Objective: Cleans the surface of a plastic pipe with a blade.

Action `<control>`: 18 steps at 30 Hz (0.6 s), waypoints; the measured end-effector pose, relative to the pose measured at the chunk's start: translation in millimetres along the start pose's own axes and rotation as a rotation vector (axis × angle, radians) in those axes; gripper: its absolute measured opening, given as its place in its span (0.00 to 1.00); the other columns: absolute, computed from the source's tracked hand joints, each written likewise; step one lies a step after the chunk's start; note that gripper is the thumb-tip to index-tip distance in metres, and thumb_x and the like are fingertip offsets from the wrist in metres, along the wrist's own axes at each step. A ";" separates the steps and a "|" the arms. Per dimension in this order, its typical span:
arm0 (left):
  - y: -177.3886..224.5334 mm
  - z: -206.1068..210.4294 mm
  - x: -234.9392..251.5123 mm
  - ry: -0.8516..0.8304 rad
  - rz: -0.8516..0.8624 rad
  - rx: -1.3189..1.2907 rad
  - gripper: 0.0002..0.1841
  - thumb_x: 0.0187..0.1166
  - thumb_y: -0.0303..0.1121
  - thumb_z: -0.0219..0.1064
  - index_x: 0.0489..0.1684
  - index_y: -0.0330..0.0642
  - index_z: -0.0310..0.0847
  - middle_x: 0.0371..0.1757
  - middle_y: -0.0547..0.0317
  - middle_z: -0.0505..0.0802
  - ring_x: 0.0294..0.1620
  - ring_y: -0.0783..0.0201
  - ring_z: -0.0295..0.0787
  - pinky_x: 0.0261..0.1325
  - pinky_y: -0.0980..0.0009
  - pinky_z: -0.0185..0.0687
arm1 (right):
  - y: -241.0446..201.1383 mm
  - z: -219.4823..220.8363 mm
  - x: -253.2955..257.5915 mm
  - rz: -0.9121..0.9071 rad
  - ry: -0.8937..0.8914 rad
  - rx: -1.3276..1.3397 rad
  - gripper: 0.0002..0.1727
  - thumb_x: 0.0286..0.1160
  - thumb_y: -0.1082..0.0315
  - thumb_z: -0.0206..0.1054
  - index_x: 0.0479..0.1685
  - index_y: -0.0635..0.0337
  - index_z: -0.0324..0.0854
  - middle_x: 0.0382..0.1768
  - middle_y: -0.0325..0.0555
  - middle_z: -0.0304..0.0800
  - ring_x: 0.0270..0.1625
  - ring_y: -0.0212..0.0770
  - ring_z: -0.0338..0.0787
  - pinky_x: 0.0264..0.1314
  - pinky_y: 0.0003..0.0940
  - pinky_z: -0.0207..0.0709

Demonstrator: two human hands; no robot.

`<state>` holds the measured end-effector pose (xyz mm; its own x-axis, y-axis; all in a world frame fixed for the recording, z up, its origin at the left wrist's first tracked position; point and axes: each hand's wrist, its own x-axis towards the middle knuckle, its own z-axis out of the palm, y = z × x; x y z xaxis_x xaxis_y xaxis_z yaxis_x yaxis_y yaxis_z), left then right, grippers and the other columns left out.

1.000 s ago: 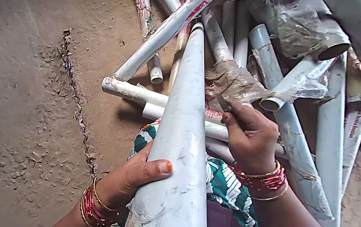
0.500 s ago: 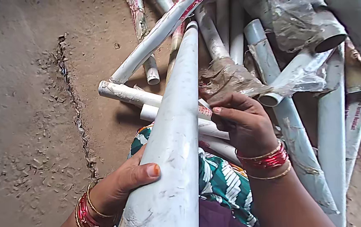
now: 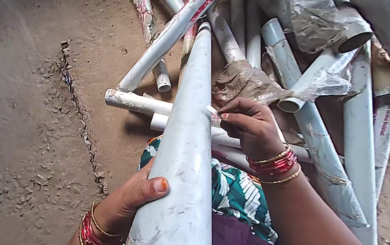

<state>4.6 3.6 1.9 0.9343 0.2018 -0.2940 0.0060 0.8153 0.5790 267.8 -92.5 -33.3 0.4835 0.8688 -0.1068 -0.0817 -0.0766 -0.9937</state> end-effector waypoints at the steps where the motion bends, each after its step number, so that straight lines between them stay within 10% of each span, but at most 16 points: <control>1: -0.4 0.1 -0.4 0.002 0.001 -0.008 0.17 0.80 0.45 0.71 0.63 0.54 0.80 0.52 0.70 0.97 0.54 0.76 0.95 0.61 0.78 0.90 | 2.5 4.4 0.0 -0.005 0.007 -0.026 0.12 0.76 0.78 0.57 0.35 0.52 0.83 0.16 0.27 0.77 0.11 0.18 0.65 0.12 0.11 0.57; 9: -0.6 -1.6 0.0 -0.004 0.013 0.001 0.14 0.81 0.44 0.70 0.61 0.54 0.82 0.51 0.70 0.98 0.53 0.77 0.95 0.59 0.79 0.90 | -7.6 0.6 -14.8 -0.145 -0.119 -0.054 0.11 0.71 0.79 0.59 0.32 0.53 0.84 0.20 0.25 0.82 0.16 0.16 0.72 0.17 0.11 0.66; 13: 1.8 3.9 -1.0 0.057 0.004 0.019 0.14 0.78 0.46 0.73 0.56 0.55 0.84 0.47 0.70 0.98 0.49 0.77 0.95 0.57 0.79 0.91 | -8.9 6.7 -5.9 -0.052 -0.043 -0.021 0.10 0.80 0.74 0.58 0.50 0.53 0.82 0.23 0.25 0.81 0.14 0.16 0.66 0.14 0.10 0.58; 18: 0.3 2.2 -1.3 0.045 0.017 0.017 0.15 0.79 0.46 0.72 0.59 0.54 0.83 0.48 0.70 0.98 0.51 0.77 0.95 0.58 0.79 0.90 | -8.7 25.6 -5.5 -0.217 -0.056 -0.184 0.12 0.70 0.78 0.71 0.52 0.68 0.86 0.45 0.39 0.87 0.38 0.21 0.88 0.40 0.14 0.85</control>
<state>4.2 2.4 4.1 0.9172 0.2406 -0.3176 -0.0037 0.8022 0.5970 243.5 -84.1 -23.2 0.4228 0.9000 0.1064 0.1809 0.0312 -0.9830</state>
